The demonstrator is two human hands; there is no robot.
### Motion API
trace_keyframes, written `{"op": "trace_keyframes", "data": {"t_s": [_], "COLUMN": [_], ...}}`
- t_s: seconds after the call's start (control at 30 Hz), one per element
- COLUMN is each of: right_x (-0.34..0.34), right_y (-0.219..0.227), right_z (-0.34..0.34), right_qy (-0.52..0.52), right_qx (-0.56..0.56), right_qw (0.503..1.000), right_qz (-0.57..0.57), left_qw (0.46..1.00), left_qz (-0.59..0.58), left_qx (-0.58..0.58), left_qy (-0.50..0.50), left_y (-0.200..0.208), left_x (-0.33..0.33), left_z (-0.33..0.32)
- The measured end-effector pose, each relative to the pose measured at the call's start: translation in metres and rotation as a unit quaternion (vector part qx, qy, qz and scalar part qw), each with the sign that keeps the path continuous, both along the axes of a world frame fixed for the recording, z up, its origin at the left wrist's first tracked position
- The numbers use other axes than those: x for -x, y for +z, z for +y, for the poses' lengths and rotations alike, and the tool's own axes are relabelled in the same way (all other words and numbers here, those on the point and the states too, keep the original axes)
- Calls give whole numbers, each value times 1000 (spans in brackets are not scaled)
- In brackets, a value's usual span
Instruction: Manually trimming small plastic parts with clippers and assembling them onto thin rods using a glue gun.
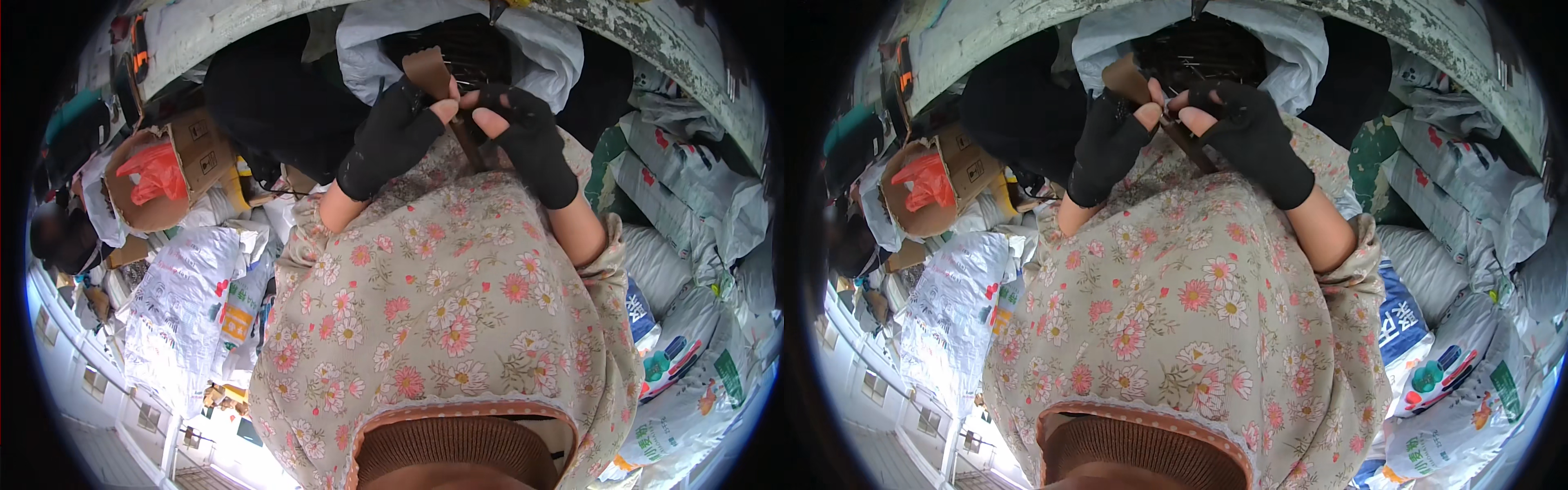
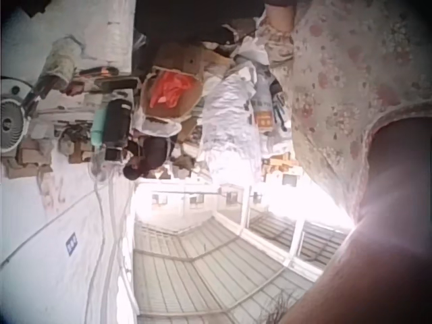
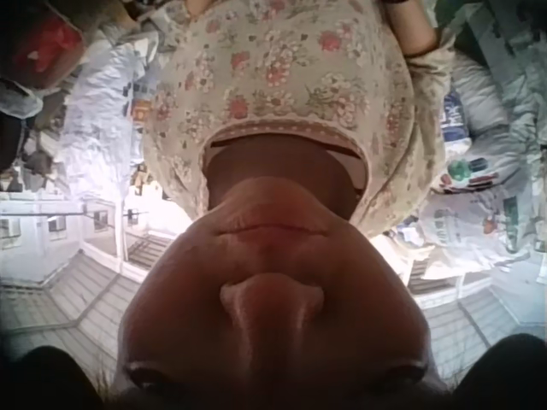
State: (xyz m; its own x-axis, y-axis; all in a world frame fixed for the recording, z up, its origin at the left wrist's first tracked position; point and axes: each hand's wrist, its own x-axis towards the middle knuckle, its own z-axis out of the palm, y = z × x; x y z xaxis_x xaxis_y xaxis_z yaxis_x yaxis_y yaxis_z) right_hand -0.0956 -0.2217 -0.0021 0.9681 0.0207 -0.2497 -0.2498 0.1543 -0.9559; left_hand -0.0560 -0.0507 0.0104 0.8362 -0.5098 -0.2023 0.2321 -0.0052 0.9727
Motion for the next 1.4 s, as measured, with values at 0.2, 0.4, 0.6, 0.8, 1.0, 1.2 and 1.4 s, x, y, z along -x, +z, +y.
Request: {"op": "trace_keyframes", "data": {"t_s": [0.2, 0.4, 0.6, 0.8, 1.0, 1.2, 1.4], "right_x": [4, 2, -6, -6, -58, -127, -155], "right_y": [-2, -19, -20, 18, 49, 31, 47], "right_z": [-7, -14, -27, -84, -210, -404, -404], "right_qy": [62, 58, 53, -100, -173, -333, -330], "right_qx": [171, 182, 144, 223, 480, 726, 655], "right_qw": [981, 977, 988, 967, 860, 602, 679], "right_qz": [-61, -91, -13, -68, 9, 9, 39], "left_qw": [997, 997, 995, 950, 941, 978, 943], "left_qz": [-34, -58, 74, -226, 277, -134, -26], "left_qx": [-57, -55, -33, -199, 40, -150, -151], "left_qy": [-50, -10, 62, 78, 192, -48, -294], "left_y": [-9, -14, -31, -67, -154, -109, 80], "left_x": [-3, -2, 3, -4, -26, -24, -80], "left_z": [-1, -11, -31, -26, -22, -3, 11]}}
